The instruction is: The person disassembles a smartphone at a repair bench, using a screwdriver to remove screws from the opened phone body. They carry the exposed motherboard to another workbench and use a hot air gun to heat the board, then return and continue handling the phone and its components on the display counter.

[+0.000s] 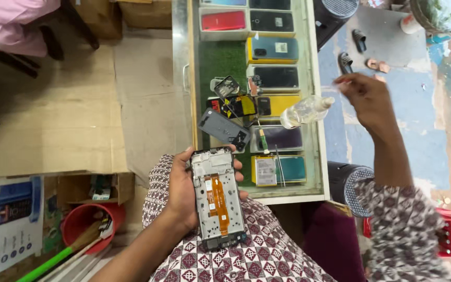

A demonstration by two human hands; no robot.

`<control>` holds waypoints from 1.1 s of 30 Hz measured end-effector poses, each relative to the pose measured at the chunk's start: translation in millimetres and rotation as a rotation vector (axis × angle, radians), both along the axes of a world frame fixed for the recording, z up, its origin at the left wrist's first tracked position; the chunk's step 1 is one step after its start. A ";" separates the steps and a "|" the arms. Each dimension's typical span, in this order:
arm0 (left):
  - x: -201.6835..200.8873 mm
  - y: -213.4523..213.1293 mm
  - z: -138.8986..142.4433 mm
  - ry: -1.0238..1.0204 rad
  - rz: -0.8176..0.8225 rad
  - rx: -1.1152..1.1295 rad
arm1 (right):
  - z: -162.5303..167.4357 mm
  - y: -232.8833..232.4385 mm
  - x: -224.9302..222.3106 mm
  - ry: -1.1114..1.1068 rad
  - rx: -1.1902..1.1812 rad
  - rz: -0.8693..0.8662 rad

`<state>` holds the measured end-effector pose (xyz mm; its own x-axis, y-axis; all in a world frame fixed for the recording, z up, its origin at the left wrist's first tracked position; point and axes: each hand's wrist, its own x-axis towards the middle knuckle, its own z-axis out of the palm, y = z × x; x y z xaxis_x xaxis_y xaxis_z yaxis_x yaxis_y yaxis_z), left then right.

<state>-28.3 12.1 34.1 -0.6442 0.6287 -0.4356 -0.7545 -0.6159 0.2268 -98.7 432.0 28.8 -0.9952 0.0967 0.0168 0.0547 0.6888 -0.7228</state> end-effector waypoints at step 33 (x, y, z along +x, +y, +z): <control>14.1 4.1 20.6 0.166 0.003 -0.160 | 0.1 -219.5 89.9 0.298 -0.551 0.136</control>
<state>-14.2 16.2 54.7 -0.7169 0.5583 -0.4175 -0.6971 -0.5639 0.4429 -8.8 212.5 28.9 -0.9596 0.0435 0.2780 -0.2644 0.1988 -0.9437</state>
